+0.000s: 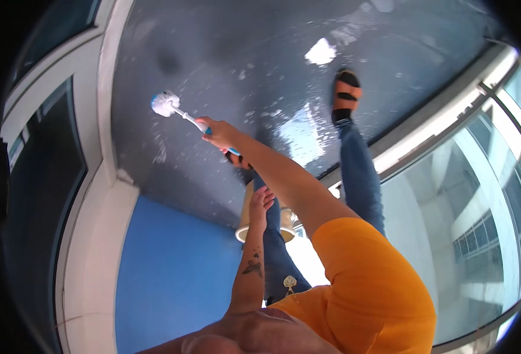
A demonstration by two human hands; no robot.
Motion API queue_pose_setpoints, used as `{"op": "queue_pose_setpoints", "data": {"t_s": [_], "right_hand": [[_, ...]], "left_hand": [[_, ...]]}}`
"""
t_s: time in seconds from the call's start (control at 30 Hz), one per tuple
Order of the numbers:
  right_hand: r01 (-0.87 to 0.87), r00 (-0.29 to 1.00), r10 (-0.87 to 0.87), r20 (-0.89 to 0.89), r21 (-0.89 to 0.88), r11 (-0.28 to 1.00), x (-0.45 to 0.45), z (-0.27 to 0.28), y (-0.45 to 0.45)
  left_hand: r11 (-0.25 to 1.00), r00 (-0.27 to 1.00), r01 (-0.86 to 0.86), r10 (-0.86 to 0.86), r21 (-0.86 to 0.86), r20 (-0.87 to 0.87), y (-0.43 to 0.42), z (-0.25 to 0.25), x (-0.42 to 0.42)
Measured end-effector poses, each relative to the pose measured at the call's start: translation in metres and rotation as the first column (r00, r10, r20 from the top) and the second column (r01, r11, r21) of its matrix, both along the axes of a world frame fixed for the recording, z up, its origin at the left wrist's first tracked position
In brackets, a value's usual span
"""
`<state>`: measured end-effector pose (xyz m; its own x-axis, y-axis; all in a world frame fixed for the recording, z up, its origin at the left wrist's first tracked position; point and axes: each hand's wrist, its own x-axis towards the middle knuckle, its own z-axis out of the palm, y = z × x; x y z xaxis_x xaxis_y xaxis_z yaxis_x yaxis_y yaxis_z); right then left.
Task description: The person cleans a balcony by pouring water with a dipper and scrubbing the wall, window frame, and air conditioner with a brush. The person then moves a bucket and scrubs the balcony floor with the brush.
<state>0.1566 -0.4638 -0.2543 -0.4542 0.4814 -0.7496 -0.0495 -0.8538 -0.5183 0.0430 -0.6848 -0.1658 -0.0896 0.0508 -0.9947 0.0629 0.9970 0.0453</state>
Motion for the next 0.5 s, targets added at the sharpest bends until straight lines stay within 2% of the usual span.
{"op": "queue_pose_setpoints", "data": {"t_s": [0.03,0.1,0.17,0.2,0.23,0.27,0.3,0.33,0.37,0.4,0.5], "right_hand": [[0.109,0.994,-0.110,-0.025,-0.047,0.993,0.030,-0.001,-0.008],[0.283,0.958,-0.279,0.064,-0.069,0.957,0.114,0.000,-0.036],[0.603,0.792,-0.610,0.004,-0.150,0.783,0.208,-0.045,-0.104],[0.470,0.817,-0.479,0.322,0.110,0.876,0.268,-0.060,-0.132],[0.466,0.673,-0.449,0.588,0.134,0.875,0.317,-0.016,-0.120],[0.551,0.587,-0.401,0.704,0.015,0.834,0.367,-0.005,-0.126],[0.542,0.466,-0.366,0.806,0.067,0.838,0.413,-0.010,-0.143],[0.575,0.349,-0.430,0.833,0.171,0.800,0.460,-0.031,-0.171],[0.629,0.222,-0.370,0.902,0.157,0.761,0.493,-0.029,-0.171],[0.655,0.180,-0.439,0.880,0.225,0.721,0.539,-0.051,-0.190],[0.748,0.136,-0.446,0.885,0.204,0.631,0.637,-0.085,-0.171]], "left_hand": [[1.000,1.000,-0.001,0.001,0.008,0.002,0.001,-0.002,0.007],[1.000,1.000,0.007,-0.007,0.006,0.010,-0.001,-0.006,0.030],[0.999,0.997,0.036,-0.036,0.003,0.070,0.001,-0.010,0.058],[0.998,0.994,0.060,-0.059,-0.002,0.094,0.002,-0.011,0.072],[0.998,0.992,0.061,-0.059,-0.017,0.112,0.000,-0.016,0.084],[0.998,0.991,0.066,-0.064,-0.012,0.115,0.000,-0.020,0.099],[0.996,0.987,0.086,-0.084,-0.012,0.139,0.002,-0.022,0.113],[0.994,0.981,0.107,-0.104,-0.009,0.163,0.004,-0.025,0.128],[0.992,0.978,0.125,-0.119,-0.025,0.168,0.010,-0.028,0.144],[0.991,0.980,0.130,-0.125,-0.023,0.158,0.014,-0.030,0.157],[0.987,0.976,0.158,-0.150,-0.033,0.158,0.025,-0.041,0.190]]}}
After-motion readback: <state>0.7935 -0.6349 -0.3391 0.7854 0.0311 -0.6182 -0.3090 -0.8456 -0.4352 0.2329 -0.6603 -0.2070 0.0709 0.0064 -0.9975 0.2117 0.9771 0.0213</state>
